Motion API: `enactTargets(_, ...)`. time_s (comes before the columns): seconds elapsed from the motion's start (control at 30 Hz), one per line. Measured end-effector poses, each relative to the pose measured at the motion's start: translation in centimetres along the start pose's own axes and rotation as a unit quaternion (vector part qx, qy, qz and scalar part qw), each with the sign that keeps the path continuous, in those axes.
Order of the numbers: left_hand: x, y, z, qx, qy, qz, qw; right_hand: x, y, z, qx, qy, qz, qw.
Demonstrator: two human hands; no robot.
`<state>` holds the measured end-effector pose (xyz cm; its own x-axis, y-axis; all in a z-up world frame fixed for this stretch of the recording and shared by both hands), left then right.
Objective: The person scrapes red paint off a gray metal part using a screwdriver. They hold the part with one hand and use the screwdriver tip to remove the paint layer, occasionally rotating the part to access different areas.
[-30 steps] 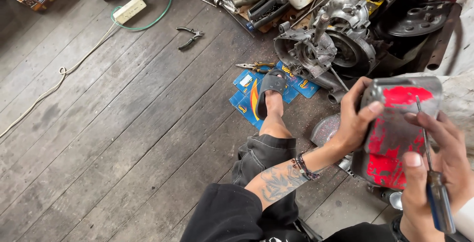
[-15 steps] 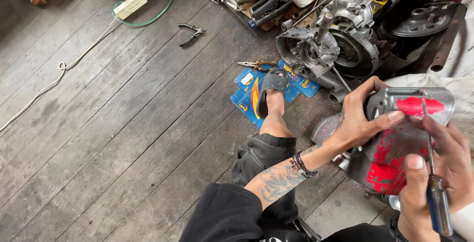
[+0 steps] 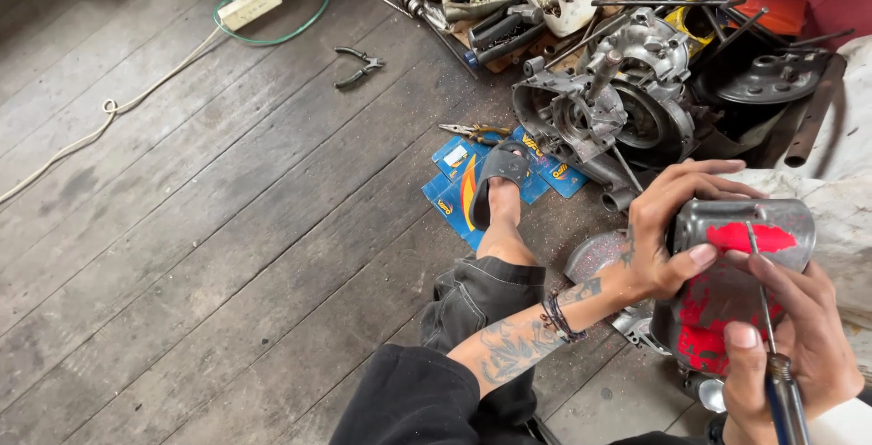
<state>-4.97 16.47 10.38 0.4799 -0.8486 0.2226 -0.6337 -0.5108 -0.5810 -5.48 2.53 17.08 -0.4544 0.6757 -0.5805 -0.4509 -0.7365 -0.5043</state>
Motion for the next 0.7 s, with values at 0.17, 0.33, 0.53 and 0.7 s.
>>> enactTargets(0.17,0.4,0.6,2.1,-0.090,0.109,0.105,0.984,0.5,0.8,-0.8,0.022,0.012,-0.021,0.999)
enactTargets(0.33,-0.2,0.5,3.7,-0.141,0.085,0.071,0.984,0.6,1.0,-1.8,0.039,-0.036,-0.085,0.995)
enactTargets(0.53,-0.4,0.5,3.4,-0.126,0.124,0.042,0.983,0.3,1.9,-4.5,0.037,-0.101,-0.122,0.987)
enactTargets(0.7,-0.7,0.7,3.6,-0.119,0.110,0.044,0.986,0.6,1.8,-4.1,0.022,-0.084,-0.103,0.991)
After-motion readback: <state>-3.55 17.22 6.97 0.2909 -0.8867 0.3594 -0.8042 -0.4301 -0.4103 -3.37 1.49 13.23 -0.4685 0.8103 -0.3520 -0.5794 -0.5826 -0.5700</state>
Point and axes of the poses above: each hand's wrist, its own y-axis away from the middle knuckle, its own x-axis out of the palm, z = x × y, the point moved 7 cm from there along -y, towards the middle knuckle, and after that the axes turned 11 degrees about z, right-handed, at the moved point
